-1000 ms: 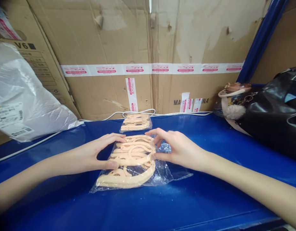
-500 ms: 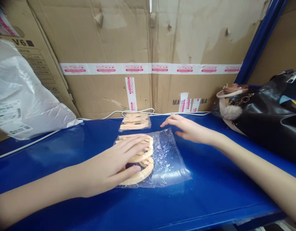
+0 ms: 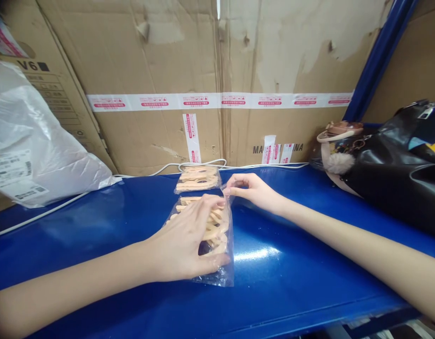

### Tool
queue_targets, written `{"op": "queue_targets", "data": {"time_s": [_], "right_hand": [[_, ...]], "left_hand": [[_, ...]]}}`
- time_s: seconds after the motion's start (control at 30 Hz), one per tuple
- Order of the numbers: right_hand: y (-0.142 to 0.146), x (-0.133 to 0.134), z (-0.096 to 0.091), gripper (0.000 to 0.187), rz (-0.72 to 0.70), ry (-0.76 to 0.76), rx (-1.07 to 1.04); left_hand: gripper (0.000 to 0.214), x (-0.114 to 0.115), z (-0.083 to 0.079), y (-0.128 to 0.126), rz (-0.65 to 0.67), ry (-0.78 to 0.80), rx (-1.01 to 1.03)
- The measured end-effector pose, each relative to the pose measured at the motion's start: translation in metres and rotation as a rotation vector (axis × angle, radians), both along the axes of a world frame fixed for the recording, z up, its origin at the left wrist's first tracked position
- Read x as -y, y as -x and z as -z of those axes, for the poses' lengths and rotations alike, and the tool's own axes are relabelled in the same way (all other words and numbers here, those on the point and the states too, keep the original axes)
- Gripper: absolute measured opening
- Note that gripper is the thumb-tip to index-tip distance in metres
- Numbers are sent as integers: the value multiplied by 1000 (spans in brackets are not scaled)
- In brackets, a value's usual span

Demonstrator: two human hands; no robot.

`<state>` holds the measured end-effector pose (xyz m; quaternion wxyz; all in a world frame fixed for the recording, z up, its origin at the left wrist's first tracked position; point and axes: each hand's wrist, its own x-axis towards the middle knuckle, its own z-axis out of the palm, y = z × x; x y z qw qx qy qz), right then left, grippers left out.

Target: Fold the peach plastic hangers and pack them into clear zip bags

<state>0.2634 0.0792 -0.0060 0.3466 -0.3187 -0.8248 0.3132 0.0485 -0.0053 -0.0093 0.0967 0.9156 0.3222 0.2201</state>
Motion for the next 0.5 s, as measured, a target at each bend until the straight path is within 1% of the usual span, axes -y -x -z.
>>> {"op": "queue_targets", "data": {"time_s": [0.07,0.1,0.17,0.23,0.3,0.33,0.4,0.5], "right_hand": [[8,-3,0,30,-5,-35,23],[11,-5,0,30,-17,-52,42],[19,-8,-1,31,-59,-88,92],[26,-8,-2,30,-109,-132,157],[34,-7,-1,27,-111,-206,253],[37,-6,0,24,-82,-254,305],[44,-4,3,21,24,-368,394],[53,-2,6,21,174,-544,471]], "left_hand": [[95,0,3,1,5,-34,26],[102,-1,4,1,17,-75,33],[103,-2,5,1,39,-168,32],[98,-3,5,1,77,-233,18],[89,-4,4,2,140,-263,22],[83,-4,4,3,175,-268,42],[73,-3,5,5,229,-269,103],[52,-3,6,6,251,-293,151]]}}
